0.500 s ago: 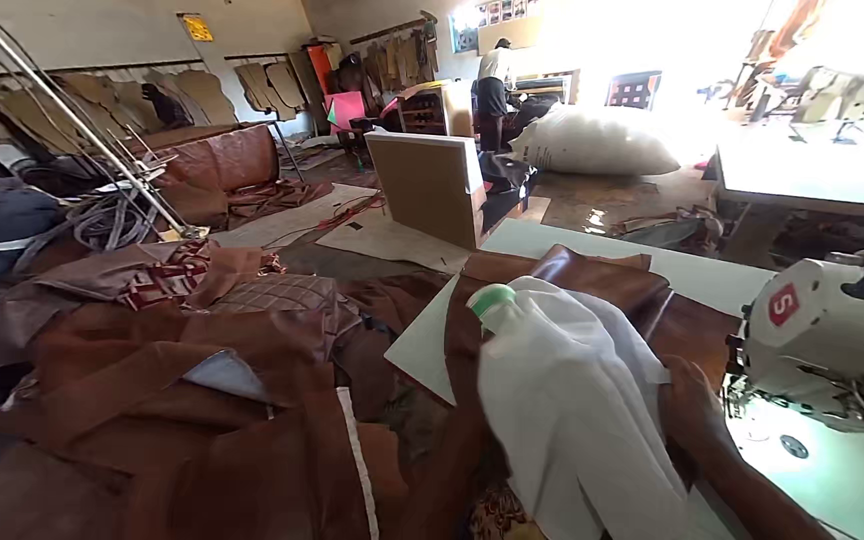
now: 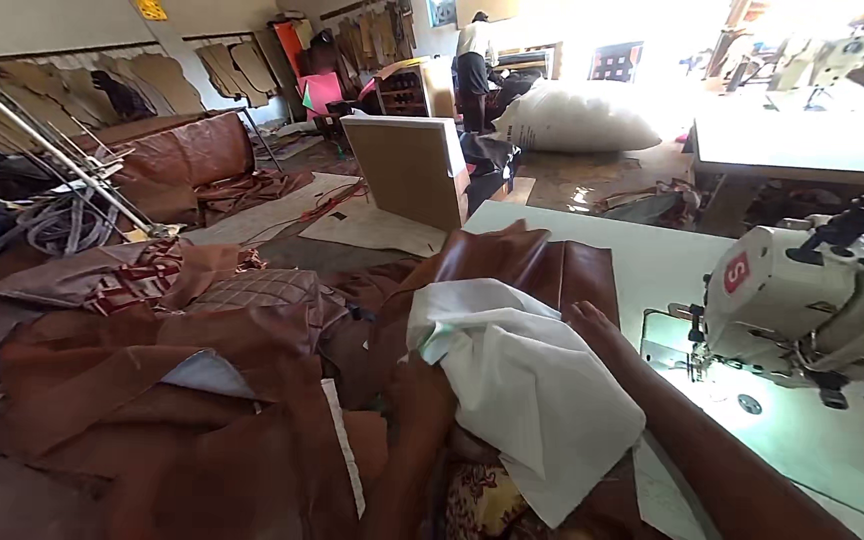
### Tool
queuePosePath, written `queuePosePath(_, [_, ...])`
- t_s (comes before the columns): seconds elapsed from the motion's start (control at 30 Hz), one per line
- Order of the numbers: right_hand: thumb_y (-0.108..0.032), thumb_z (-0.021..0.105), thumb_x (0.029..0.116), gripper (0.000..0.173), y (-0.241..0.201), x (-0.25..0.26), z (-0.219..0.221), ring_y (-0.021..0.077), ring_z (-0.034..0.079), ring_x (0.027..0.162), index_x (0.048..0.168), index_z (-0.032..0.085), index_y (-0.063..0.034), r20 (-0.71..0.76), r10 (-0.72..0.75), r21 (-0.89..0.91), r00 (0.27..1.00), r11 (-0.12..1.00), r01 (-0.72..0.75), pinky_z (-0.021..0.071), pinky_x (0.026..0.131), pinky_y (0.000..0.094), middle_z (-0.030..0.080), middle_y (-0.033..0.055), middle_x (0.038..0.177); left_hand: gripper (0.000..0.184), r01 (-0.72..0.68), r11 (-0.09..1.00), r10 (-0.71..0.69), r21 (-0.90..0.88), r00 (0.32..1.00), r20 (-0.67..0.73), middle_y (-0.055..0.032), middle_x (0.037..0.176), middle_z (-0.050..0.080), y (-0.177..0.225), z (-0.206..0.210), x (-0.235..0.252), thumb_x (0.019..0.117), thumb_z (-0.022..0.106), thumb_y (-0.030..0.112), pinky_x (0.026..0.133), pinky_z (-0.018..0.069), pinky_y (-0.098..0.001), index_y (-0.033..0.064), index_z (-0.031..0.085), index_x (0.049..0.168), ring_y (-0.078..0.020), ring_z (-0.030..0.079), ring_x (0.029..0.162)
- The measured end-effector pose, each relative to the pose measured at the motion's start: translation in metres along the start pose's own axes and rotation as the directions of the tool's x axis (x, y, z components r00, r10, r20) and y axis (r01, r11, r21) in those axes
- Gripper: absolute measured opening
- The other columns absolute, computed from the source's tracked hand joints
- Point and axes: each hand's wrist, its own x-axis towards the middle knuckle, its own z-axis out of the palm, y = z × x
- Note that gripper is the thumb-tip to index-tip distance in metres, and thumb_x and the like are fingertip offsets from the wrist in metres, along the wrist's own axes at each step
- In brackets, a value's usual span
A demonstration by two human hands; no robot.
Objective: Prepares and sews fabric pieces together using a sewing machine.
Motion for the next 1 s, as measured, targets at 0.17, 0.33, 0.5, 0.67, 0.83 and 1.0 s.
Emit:
queuePosePath(0.17, [0.003, 0.054, 0.0983, 0.031, 0.027, -0.006, 0.028, 0.0432, 0.055, 0.13, 0.128, 0.061, 0.0073, -0.105, -0.175, -0.004, 0.979, 0.985, 0.175, 0.0437, 0.11, 0.0547, 0.058, 0.0285, 0.136, 0.041, -0.027, 0.999, 0.038, -0.042, 0.958, 0.284, -0.0319, 0.134, 0.06, -0.072, -0.013, -0.032, 0.1027, 0.058, 0.02, 0.108, 0.0427, -0.0632, -0.0085, 0.06, 0.132, -0.047, 0.057, 0.127])
queuePosePath(0.33, [0.01, 0.06, 0.0913, 0.036, 0.042, -0.027, 0.037, 0.0388, 0.059, 0.125, 0.127, 0.063, 0.0032, -0.202, -0.159, 0.059, 0.966, 0.983, 0.174, 0.0466, 0.108, 0.0524, 0.063, 0.0232, 0.129, 0.034, 0.072, 0.915, -0.06, -0.396, 0.997, 0.044, -0.0313, 0.124, 0.064, -0.146, -0.031, -0.029, 0.1059, 0.052, 0.01, 0.104, 0.0471, -0.0557, -0.0102, 0.057, 0.133, -0.0412, 0.063, 0.117])
queuePosePath(0.5, [0.002, 0.05, 0.102, 0.022, 0.017, -0.036, 0.023, 0.0412, 0.066, 0.107, 0.119, 0.062, 0.0102, -0.457, 0.017, 0.365, 0.889, 0.915, 0.17, 0.0496, 0.096, 0.058, 0.067, 0.0284, 0.111, 0.051, -0.118, 0.672, -0.229, -0.731, 0.906, -0.356, -0.0294, 0.14, 0.053, -0.175, -0.061, -0.043, 0.0981, 0.052, 0.0, 0.095, 0.0511, -0.0485, -0.0085, 0.039, 0.146, -0.0343, 0.059, 0.119])
queuePosePath(0.67, [-0.003, 0.052, 0.0991, 0.019, -0.031, -0.061, 0.002, 0.0177, 0.069, 0.088, 0.11, 0.067, -0.0009, -0.562, -0.15, 0.412, 0.814, 0.802, 0.433, 0.0566, 0.082, 0.0438, 0.071, 0.01, 0.094, 0.058, -0.554, 0.59, 0.199, -0.587, 0.804, -0.56, -0.0225, 0.14, 0.055, -0.106, -0.076, -0.05, 0.0957, 0.065, 0.02, 0.099, 0.0531, -0.0386, -0.0094, 0.046, 0.141, -0.0227, 0.06, 0.122])
queuePosePath(0.83, [-0.007, 0.051, 0.0936, 0.024, -0.076, -0.091, -0.021, 0.0104, 0.07, 0.088, 0.107, 0.07, -0.0063, -0.553, -0.523, 0.187, 0.649, 0.681, 0.708, 0.0585, 0.08, 0.0319, 0.073, 0.004, 0.095, 0.064, -0.867, 0.419, 0.738, -0.269, 0.498, -0.455, -0.0139, 0.141, 0.061, -0.001, -0.083, -0.069, 0.0864, 0.077, 0.038, 0.111, 0.0314, -0.07, 0.004, 0.06, 0.138, -0.0322, 0.052, 0.137])
queuePosePath(1.0, [-0.032, 0.058, 0.103, 0.029, -0.086, -0.11, -0.026, 0.0011, 0.067, 0.087, 0.113, 0.067, -0.0061, -0.608, -0.471, 0.305, 0.639, 0.605, 0.736, 0.0571, 0.079, 0.0211, 0.071, 0.0, 0.096, 0.021, -0.826, 0.25, 0.597, -0.505, 0.542, -0.592, 0.0022, 0.086, 0.067, 0.031, -0.095, -0.069, 0.1044, 0.051, 0.012, 0.078, 0.0543, -0.0231, 0.0014, 0.069, 0.103, -0.0005, 0.063, 0.08])
